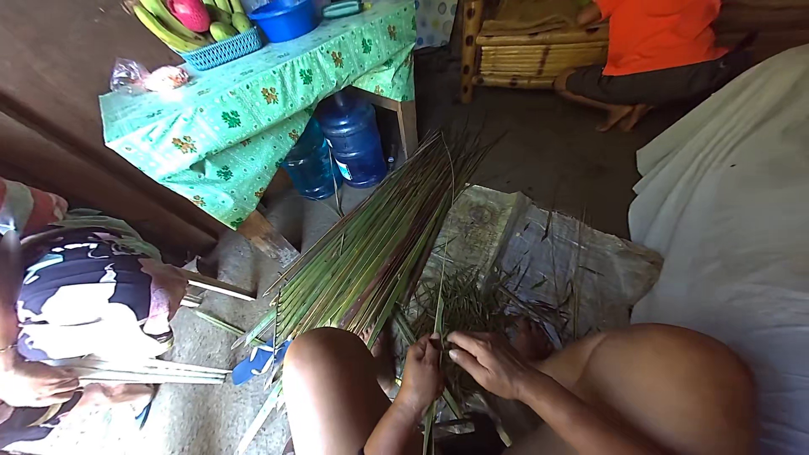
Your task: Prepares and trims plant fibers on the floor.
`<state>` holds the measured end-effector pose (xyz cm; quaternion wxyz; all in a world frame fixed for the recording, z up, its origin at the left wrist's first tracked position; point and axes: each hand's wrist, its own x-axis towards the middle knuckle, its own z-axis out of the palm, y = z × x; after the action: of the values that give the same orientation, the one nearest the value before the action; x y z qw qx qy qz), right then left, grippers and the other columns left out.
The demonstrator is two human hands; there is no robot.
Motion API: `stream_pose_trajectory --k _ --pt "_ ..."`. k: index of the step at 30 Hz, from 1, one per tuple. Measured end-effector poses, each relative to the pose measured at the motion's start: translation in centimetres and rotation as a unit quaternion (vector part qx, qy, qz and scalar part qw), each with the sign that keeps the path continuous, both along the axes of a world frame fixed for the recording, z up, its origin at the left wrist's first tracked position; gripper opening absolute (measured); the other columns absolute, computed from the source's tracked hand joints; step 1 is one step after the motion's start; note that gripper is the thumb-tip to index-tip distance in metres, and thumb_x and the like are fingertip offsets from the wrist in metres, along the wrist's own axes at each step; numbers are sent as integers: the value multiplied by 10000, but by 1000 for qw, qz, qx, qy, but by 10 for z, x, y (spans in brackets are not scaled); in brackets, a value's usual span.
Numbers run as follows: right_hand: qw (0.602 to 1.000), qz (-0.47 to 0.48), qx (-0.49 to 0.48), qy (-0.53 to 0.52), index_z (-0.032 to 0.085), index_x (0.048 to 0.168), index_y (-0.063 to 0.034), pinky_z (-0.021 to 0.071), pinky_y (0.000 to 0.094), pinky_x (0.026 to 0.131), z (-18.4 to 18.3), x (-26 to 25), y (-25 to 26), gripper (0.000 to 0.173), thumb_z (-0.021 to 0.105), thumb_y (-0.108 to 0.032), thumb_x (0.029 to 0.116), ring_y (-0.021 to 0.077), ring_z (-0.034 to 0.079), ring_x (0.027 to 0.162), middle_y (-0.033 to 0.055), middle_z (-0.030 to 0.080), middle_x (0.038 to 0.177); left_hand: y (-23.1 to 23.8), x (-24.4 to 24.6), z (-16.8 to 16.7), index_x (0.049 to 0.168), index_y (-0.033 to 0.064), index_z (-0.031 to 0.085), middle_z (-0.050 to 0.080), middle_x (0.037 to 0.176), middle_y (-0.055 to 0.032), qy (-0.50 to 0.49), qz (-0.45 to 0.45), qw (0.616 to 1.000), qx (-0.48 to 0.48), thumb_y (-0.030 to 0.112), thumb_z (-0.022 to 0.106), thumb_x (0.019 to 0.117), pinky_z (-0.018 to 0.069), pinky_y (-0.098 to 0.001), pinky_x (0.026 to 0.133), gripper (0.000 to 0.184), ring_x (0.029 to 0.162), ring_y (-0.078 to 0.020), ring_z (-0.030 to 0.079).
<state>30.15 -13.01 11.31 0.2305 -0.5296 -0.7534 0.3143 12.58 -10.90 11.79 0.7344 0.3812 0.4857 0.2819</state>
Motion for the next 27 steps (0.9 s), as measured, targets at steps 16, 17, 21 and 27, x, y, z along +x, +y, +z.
stream_pose_trajectory --k 16,17,21,27 --pt "999 1 -30 13 688 1063 -19 519 502 694 -1 6 3 373 433 -292 1046 308 674 786 162 676 846 -6 0 -8 902 86 557 424 534 63 -6 -10 999 46 167 359 1109 341 -178 404 297 406 -16 367" --pt "1000 -13 -27 -1 688 1069 -21 527 515 709 -4 9 7 378 432 -299 1050 318 686 807 166 685 866 -6 0 -7 904 84 555 417 535 62 -7 -13 999 46 174 354 1113 338 -182 404 303 405 -20 362" --pt "995 -80 -47 -24 688 1170 -28 530 545 802 -9 22 22 397 431 -309 1057 336 698 910 179 710 973 -8 0 -3 871 97 515 385 519 54 -24 -29 999 11 207 319 1126 316 -179 380 340 385 -28 338" --pt "983 -164 -81 -3 670 1234 -21 513 565 868 -10 35 35 420 390 -294 1081 344 688 969 198 707 1015 -15 -2 3 866 88 516 389 502 56 -43 -71 996 -27 211 291 1128 312 -161 361 366 367 -15 343"
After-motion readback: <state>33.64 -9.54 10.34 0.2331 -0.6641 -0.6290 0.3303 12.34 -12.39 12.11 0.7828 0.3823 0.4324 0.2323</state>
